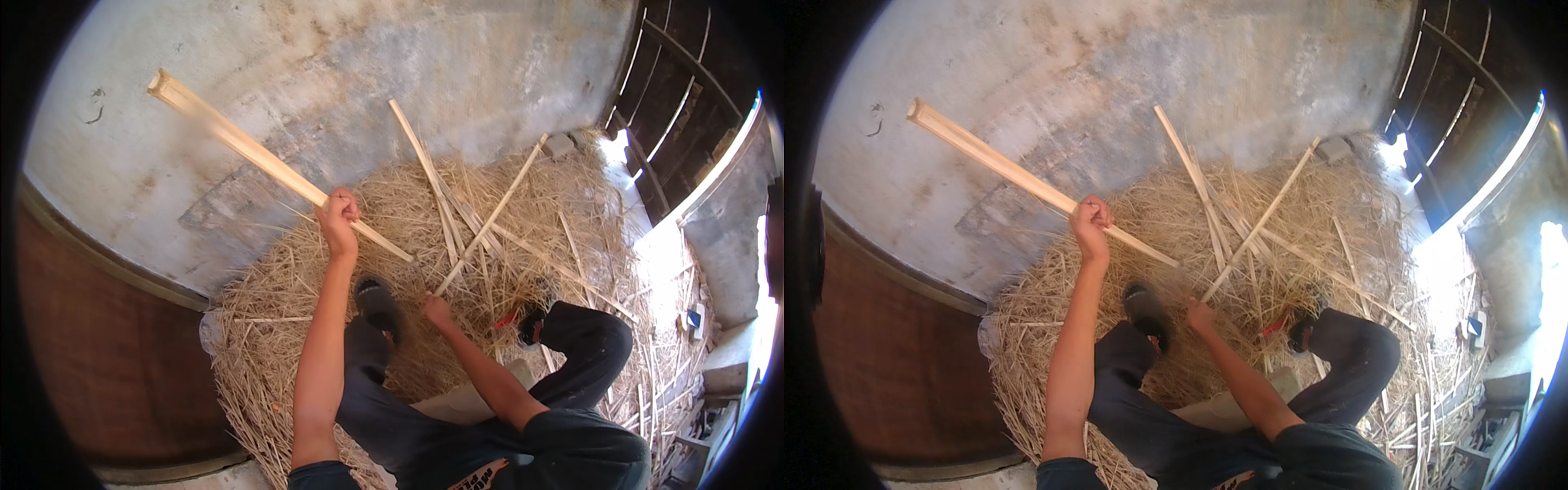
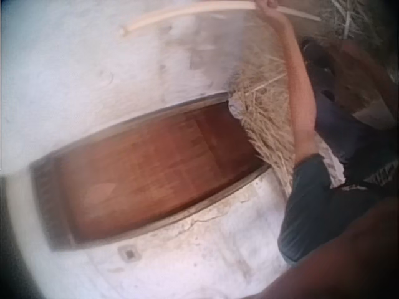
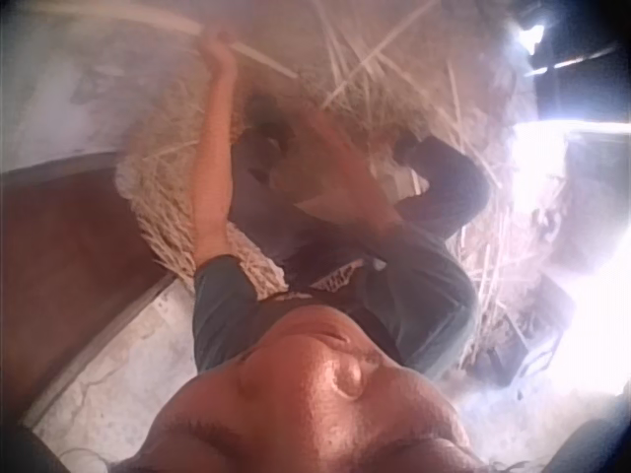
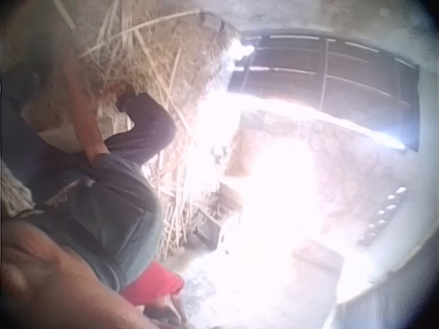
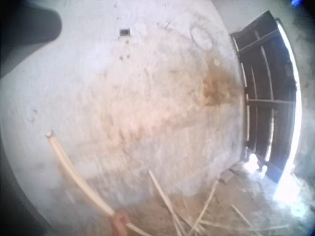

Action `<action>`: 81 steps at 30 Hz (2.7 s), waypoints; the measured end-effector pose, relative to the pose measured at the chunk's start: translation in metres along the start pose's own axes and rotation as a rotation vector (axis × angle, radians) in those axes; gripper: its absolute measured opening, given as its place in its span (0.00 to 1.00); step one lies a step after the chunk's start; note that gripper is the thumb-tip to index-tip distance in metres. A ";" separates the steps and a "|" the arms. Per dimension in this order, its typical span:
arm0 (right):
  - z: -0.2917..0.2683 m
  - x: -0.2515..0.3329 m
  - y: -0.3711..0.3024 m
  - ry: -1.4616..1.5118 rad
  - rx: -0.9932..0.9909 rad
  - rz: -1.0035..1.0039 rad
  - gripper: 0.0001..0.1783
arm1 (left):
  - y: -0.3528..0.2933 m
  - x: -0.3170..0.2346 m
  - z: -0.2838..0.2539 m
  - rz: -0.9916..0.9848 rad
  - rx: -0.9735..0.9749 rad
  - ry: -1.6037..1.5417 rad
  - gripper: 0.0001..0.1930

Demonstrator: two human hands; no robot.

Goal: The person sits on a bed of straw and uses a large knife to shave and split a long bamboo pole. They repeatedly scrape the surface to smooth it and then use the knife to split the pole lengthwise into thinner strips.

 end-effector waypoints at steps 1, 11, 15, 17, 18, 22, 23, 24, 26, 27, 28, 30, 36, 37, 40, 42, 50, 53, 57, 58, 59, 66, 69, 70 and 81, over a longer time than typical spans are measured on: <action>0.002 -0.003 -0.007 0.095 0.067 0.129 0.31 | 0.000 -0.003 -0.007 0.004 -0.008 0.012 0.13; -0.059 0.112 -0.012 0.996 -0.154 -0.117 0.29 | -0.009 0.011 0.005 -0.078 0.227 -0.022 0.12; -0.013 0.031 -0.007 0.594 0.066 0.249 0.25 | -0.006 0.013 0.024 -0.103 0.336 -0.037 0.13; 0.003 0.009 -0.012 0.382 0.185 0.419 0.22 | -0.008 0.012 0.022 -0.129 0.314 -0.012 0.14; 0.002 0.010 -0.006 0.498 0.187 0.406 0.25 | -0.005 0.010 0.026 -0.120 0.322 -0.018 0.14; -0.009 0.075 -0.018 0.995 0.196 0.280 0.30 | -0.011 0.012 0.010 -0.137 0.302 -0.015 0.15; -0.015 0.099 -0.023 1.131 0.187 0.214 0.29 | -0.012 0.011 0.006 -0.143 0.296 -0.015 0.15; -0.025 0.110 -0.026 1.177 0.122 0.146 0.29 | -0.012 0.012 0.003 -0.148 0.293 -0.017 0.15; -0.043 0.125 -0.030 1.266 -0.018 0.001 0.28 | -0.011 0.014 0.004 -0.155 0.296 -0.025 0.15; -0.034 0.096 -0.017 1.104 -0.136 -0.047 0.28 | -0.008 0.013 0.009 -0.150 0.319 -0.034 0.15; -0.010 0.050 -0.013 0.987 -0.049 0.171 0.28 | -0.010 0.015 0.017 -0.154 0.345 -0.050 0.15; 0.030 -0.007 -0.016 0.756 0.134 0.573 0.28 | -0.005 0.015 0.030 -0.159 0.379 -0.066 0.15; -0.008 0.081 -0.030 1.012 0.082 0.265 0.26 | -0.009 0.018 -0.008 -0.152 0.263 -0.069 0.14; -0.019 0.105 -0.033 1.087 0.045 0.178 0.26 | -0.008 0.019 -0.017 -0.146 0.238 -0.061 0.14; -0.043 0.142 -0.036 1.006 -0.162 -0.176 0.26 | -0.007 0.015 -0.032 -0.131 0.171 -0.050 0.13; -0.027 0.080 -0.009 0.675 -0.283 -0.238 0.26 | -0.005 0.018 -0.011 -0.149 0.201 -0.059 0.14; 0.029 0.010 -0.055 0.945 0.245 0.453 0.27 | -0.003 0.004 -0.029 -0.118 0.101 -0.051 0.16; -0.017 0.015 -0.066 0.980 0.219 0.437 0.25 | -0.004 -0.034 -0.025 -0.101 -0.098 0.121 0.19; -0.091 0.034 -0.076 0.972 -0.004 0.303 0.21 | -0.019 -0.129 -0.040 -0.023 -0.303 0.007 0.23; -0.106 0.038 -0.076 0.968 -0.059 0.246 0.21 | -0.024 -0.148 -0.053 0.032 -0.310 -0.032 0.23; -0.121 0.035 -0.076 0.993 -0.159 0.242 0.19 | -0.029 -0.165 -0.066 0.087 -0.316 -0.073 0.24; -0.198 0.115 -0.073 1.129 -0.434 0.033 0.26 | -0.035 -0.150 -0.138 0.057 -0.213 -0.654 0.26; -0.229 0.147 -0.071 1.236 -0.383 -0.168 0.30 | -0.030 -0.130 -0.160 0.025 -0.197 -0.806 0.26; -0.242 0.164 -0.077 1.284 -0.373 -0.232 0.31 | -0.030 -0.124 -0.164 0.010 -0.200 -0.850 0.26; -0.311 0.257 -0.123 1.562 -0.325 -0.490 0.25 | -0.032 -0.108 -0.152 -0.071 -0.215 -0.902 0.25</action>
Point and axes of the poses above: each hand's wrist, its own y-axis towards the middle knuckle, its own z-axis out of the palm, x = y × z, the point moved 10 cm from there along y, towards the middle knuckle, and after that the axes turned 7 degrees about y, right-handed, at the moved point
